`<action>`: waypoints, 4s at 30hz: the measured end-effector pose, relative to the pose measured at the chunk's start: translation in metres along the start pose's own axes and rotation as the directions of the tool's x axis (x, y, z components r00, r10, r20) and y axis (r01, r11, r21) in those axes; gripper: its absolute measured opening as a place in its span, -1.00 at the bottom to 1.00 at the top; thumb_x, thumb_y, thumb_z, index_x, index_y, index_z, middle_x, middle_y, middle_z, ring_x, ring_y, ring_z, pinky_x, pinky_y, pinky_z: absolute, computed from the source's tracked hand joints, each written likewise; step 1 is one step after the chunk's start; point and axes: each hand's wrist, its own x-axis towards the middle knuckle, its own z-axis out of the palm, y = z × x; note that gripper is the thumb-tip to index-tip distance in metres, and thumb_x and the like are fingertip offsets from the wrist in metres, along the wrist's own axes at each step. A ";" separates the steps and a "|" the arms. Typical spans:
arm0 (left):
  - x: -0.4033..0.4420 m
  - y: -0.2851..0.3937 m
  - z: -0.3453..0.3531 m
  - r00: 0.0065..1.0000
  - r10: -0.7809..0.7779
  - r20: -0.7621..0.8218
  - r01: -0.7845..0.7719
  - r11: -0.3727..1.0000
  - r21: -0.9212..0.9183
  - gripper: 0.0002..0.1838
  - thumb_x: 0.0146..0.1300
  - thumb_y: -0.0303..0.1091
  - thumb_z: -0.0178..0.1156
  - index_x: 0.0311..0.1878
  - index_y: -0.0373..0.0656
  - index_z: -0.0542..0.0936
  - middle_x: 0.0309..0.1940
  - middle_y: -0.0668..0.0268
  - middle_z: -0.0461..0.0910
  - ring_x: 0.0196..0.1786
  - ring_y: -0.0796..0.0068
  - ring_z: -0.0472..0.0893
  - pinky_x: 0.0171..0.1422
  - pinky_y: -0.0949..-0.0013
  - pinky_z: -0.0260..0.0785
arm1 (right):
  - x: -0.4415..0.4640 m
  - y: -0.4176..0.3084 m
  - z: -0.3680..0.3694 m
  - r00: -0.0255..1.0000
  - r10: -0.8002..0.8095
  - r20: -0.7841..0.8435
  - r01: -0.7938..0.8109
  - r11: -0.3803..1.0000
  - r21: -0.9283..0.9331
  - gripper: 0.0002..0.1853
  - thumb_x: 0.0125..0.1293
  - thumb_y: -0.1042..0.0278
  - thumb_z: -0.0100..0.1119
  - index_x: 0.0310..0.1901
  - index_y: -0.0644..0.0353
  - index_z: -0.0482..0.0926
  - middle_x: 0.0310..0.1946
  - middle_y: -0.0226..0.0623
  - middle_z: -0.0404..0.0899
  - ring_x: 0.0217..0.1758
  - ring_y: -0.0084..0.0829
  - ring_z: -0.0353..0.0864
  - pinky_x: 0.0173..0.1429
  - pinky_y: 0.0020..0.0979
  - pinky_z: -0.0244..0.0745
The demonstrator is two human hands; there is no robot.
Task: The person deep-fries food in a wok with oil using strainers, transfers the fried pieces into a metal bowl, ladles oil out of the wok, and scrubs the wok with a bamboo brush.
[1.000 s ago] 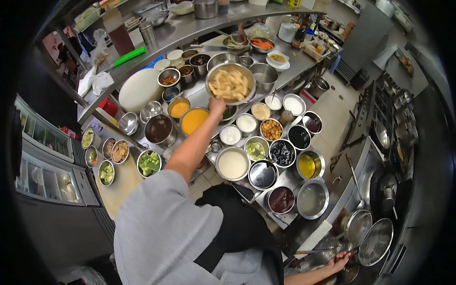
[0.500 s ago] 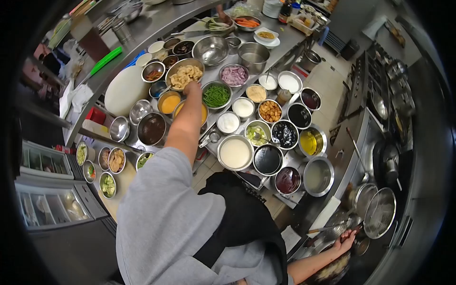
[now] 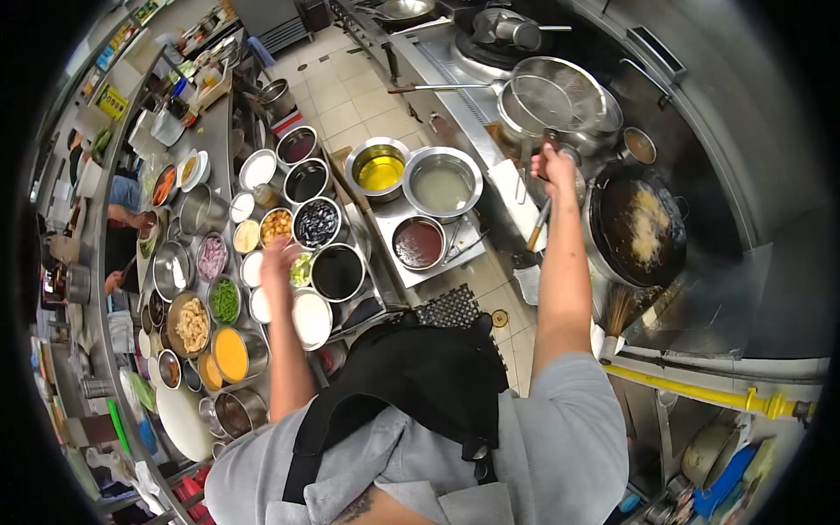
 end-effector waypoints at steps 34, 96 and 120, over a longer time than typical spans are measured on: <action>0.023 0.049 0.551 0.768 -0.263 0.584 0.275 0.959 0.069 -0.74 0.25 -0.47 0.06 -0.42 -0.44 0.67 -0.61 0.06 0.67 -0.59 0.22 0.71 -0.51 0.20 0.62 | -0.020 -0.002 -0.164 0.979 -0.068 0.190 0.077 0.996 -0.038 -0.83 0.42 0.39 0.01 -0.02 0.11 0.53 -0.51 -0.47 0.36 -0.66 -0.60 0.25 -0.71 -0.56 0.09; -0.058 0.117 0.624 0.371 0.191 0.909 -0.494 0.869 0.019 -0.61 0.22 -0.41 0.11 0.11 -0.30 0.59 -0.25 -0.10 0.69 -0.11 -0.12 0.68 0.03 0.09 0.50 | -0.245 0.016 -0.300 0.885 0.288 -0.367 -0.043 0.834 0.550 -0.84 0.51 0.48 0.02 0.05 0.19 0.50 -0.47 -0.45 0.42 -0.72 -0.75 0.18 -0.76 -0.64 0.00; 0.109 0.028 0.544 0.732 0.210 0.648 -0.491 0.822 0.289 -0.63 0.23 -0.41 0.08 0.09 -0.35 0.47 -0.16 -0.28 0.62 -0.06 -0.32 0.62 0.11 -0.19 0.45 | -0.051 -0.004 -0.005 0.898 -0.045 -0.438 -0.080 0.962 -0.262 -0.70 0.49 0.39 0.03 0.18 0.24 0.56 -0.58 -0.32 0.52 -0.79 -0.56 0.35 -0.73 -0.36 0.24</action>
